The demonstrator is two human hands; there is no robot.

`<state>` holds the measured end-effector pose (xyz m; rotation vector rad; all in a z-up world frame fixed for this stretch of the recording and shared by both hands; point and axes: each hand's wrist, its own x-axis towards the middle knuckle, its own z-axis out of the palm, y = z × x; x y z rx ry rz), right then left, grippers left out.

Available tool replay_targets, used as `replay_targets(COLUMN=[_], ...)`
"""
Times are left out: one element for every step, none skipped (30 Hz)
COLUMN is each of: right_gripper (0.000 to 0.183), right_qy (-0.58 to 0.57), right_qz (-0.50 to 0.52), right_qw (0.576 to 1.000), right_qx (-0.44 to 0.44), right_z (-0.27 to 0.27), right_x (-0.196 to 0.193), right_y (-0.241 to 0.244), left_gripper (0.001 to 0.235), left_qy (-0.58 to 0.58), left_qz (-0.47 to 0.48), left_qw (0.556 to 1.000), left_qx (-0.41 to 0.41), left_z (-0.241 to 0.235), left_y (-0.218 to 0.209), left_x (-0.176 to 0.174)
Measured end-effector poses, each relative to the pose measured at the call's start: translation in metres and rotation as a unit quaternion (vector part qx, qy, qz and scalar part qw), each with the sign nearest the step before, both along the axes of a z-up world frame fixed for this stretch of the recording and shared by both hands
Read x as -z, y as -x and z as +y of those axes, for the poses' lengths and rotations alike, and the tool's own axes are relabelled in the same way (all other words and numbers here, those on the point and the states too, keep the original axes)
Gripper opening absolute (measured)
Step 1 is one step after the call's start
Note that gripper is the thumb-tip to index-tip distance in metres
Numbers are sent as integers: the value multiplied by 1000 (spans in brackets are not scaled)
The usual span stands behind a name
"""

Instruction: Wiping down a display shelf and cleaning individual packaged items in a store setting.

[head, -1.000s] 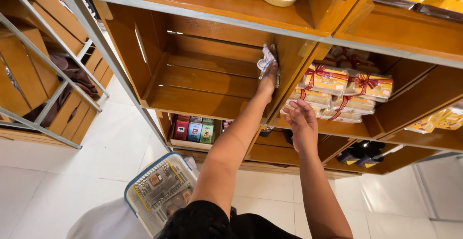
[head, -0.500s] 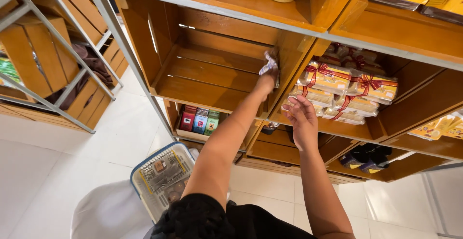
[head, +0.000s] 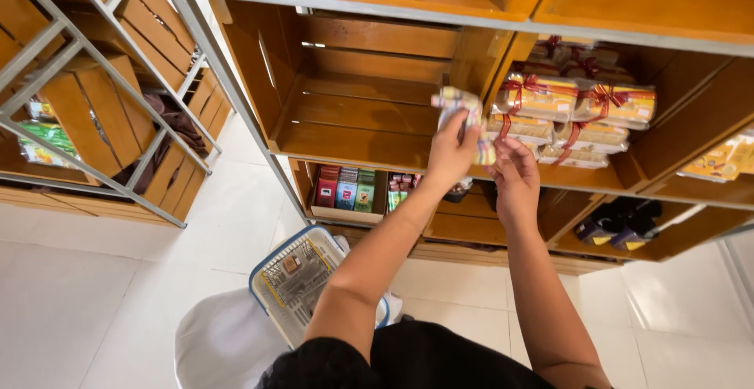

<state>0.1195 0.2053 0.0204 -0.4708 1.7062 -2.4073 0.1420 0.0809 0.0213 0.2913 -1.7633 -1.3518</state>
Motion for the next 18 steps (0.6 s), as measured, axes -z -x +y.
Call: replay_targets(right_gripper=[28,29,30,30,30,30,30,31,32,32,32,32,32,32,33,33,31,29], right_qy=[-2,10,21,25,27,27,29,50,71,68,71,75,72,79,85,86,61,33], right_qz=[-1,6,12,17,19,17,18,13,7,4,10,17,14,20,25,23,30,37], right_qw=[1000,1000,1000,999,999,999,999,996,992,991,990,988,987,984,980,979,983,986], right_qx=[4,-4,-11,-15,-19,-24,-30,-68,-106,-112,-123,-135,-144,-161,-179,-181,-169,-158], right_z=[3,4,5,7,8,11,11,15,19,21,23,24,30,33,36,38,40,42], right_x=[-2,-5,-8,-10,-13,-12,-18,-20,-22,-25,-28,-32,-29,-25,-22,-16,-9,-2], right_y=[-5,-8,-10,-10,-9,-9,-5,-3,0,1,3,8,16,21,26,30,35,39], left_gripper=[38,36,34,34,36,38,38,43,50,50,46,43,43,40,38,38,29,20], left_qy=[-2,53,107,111,171,230,232,277,320,316,353,391,388,410,431,432,451,468], left_qz=[-1,54,109,113,120,122,121,42,-38,-42,-44,-47,-52,-62,-72,-74,-69,-65], left_qw=[1000,997,987,986,975,960,959,953,940,940,922,901,901,890,878,877,862,846], left_qx=[4,-19,-42,-46,-72,-100,-106,-111,-115,-120,-150,-181,-188,-192,-196,-197,-222,-247], left_z=[-2,-5,-8,-11,-13,-14,-22,-27,-32,-30,-28,-27,-22,-19,-16,-21,-26,-30], left_y=[5,11,18,25,32,37,49,58,68,63,59,57,56,55,54,61,69,75], left_x=[-8,-18,-28,-37,-47,-53,-63,-69,-74,-75,-76,-79,-65,-53,-40,-14,12,39])
